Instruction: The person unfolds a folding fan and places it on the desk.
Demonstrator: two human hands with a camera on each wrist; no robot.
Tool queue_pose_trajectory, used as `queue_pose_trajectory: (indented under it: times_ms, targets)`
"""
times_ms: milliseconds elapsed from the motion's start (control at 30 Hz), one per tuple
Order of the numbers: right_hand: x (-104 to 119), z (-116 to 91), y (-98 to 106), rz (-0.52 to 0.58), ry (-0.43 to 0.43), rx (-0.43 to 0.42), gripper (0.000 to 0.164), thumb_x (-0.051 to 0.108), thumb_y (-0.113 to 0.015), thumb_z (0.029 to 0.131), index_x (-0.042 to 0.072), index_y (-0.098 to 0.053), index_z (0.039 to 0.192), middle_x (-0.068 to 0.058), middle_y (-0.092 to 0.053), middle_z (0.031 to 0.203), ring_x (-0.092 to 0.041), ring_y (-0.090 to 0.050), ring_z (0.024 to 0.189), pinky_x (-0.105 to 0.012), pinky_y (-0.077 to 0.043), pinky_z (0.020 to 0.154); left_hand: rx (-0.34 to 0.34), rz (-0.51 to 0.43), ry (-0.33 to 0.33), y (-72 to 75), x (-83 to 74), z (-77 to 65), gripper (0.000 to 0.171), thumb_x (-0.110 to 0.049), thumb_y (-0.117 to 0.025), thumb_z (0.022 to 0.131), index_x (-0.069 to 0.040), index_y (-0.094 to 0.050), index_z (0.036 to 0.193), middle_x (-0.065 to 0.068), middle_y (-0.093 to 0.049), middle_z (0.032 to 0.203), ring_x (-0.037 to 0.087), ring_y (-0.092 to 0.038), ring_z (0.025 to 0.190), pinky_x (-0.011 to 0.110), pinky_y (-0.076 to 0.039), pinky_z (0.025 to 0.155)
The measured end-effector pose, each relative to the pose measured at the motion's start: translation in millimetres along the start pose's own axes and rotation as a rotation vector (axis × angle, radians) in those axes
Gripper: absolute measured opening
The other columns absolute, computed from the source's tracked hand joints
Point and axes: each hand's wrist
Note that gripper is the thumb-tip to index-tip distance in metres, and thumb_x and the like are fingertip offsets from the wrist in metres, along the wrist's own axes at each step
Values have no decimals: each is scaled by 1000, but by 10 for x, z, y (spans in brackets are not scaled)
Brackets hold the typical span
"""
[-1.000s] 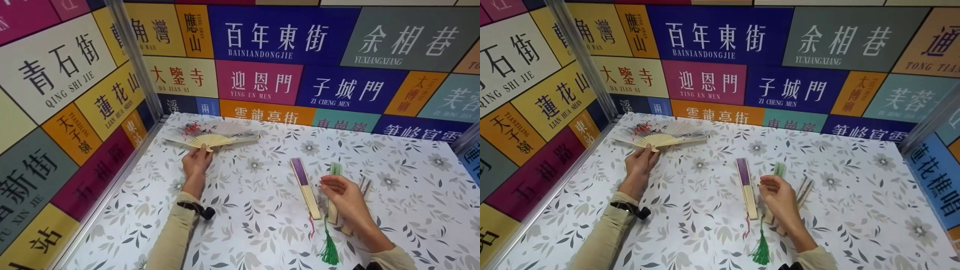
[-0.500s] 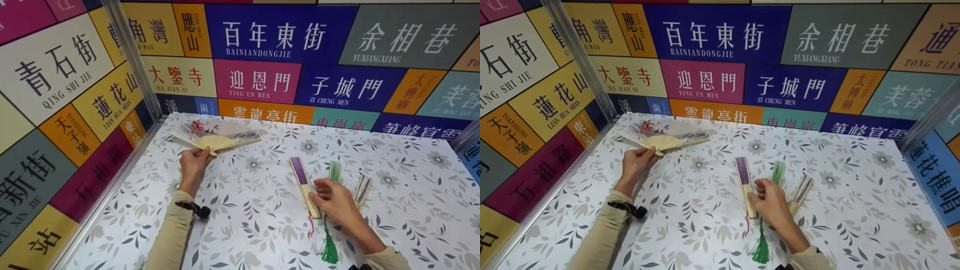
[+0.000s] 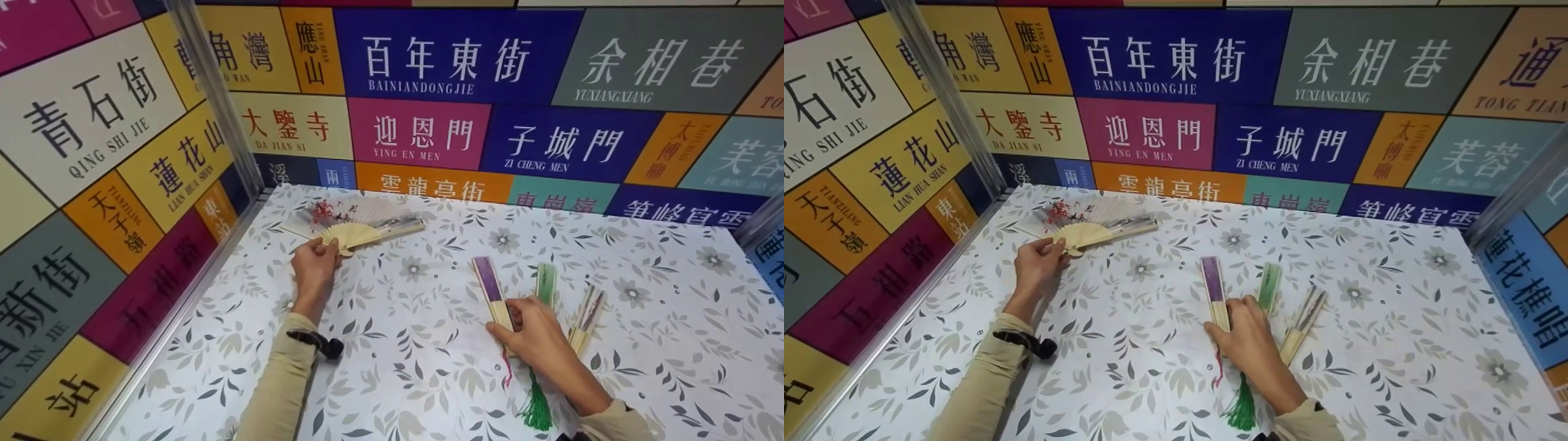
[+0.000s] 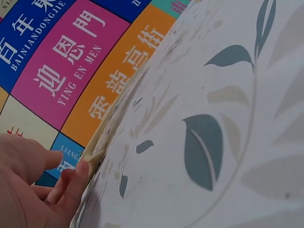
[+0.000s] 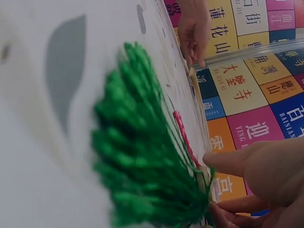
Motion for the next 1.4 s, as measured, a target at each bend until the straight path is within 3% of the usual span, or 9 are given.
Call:
queue_pose_trajectory:
  times_ms: [133,233,500,700,867,967,1133,1267,1400]
  targets:
    - [11,11,-12,-27,-7,-8,41,25,-87,77,-4,-73,102,-6,-60,80,-17,-54,77,-31,-49,67,-26,85,-102,-69,-46,-32,35,-24,-70,95,-2,-68,123,10,-74,92,18,-70,72,23,-58,61]
    - [13,23,-16,-34,-18,-10,35,22,-86,78,-3,-73,100,-6,-61,80,-18,-55,77,-32,-49,66,45,82,-138,-178,-114,-115,27,-24,-69,95,-8,-71,117,7,-73,93,16,-69,78,23,-58,65]
    - [44,53,-17,38,-102,10,33,14,-78,77,-2,-73,105,-6,-69,87,-15,-63,76,-23,-53,67,450,104,-315,-595,-333,-556,18,-17,-69,94,-12,-74,111,2,-73,95,15,-69,87,27,-62,78]
    - [73,76,16,110,-131,38,34,12,-79,77,0,-73,108,-4,-71,80,-10,-60,67,-18,-51,57,748,160,-301,-920,-401,-967,21,-19,-70,95,-12,-73,114,-1,-74,93,13,-69,83,26,-63,74]
    - [143,82,95,180,-126,16,33,11,-79,81,0,-72,112,-6,-69,83,-11,-60,69,-17,-52,57,901,288,-258,-1111,-427,-1240,43,-30,-68,97,-3,-65,129,2,-78,98,12,-73,85,23,-62,78]
    - [189,84,142,230,-127,-23,34,11,-80,82,1,-72,114,-7,-67,91,-13,-61,75,-16,-55,62,959,283,-260,-1196,-454,-1357,51,-33,-65,99,-2,-56,139,8,-78,105,16,-75,88,21,-62,78]
    - [245,98,205,315,-118,-80,35,18,-81,86,10,-72,118,-4,-65,97,-15,-64,82,-20,-61,66,989,108,-317,-1305,-515,-1480,41,-27,-61,102,-8,-56,138,13,-77,106,25,-76,90,29,-66,75]
    - [268,102,249,371,-113,-98,35,30,-79,88,19,-71,121,0,-65,103,-12,-66,87,-19,-61,70,973,7,-391,-1335,-563,-1532,33,-25,-59,103,-13,-58,134,8,-76,107,19,-76,91,35,-67,80]
    - [281,103,291,455,-114,-116,37,35,-78,88,23,-70,123,2,-66,110,-12,-66,92,-18,-61,76,956,-84,-397,-1362,-595,-1570,36,-27,-59,103,-17,-57,137,5,-75,112,9,-75,91,35,-67,82]
Point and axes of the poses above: each hand's wrist, its own z-axis towards the middle knuckle, its own y-axis out of the back of the hand, x = y × z
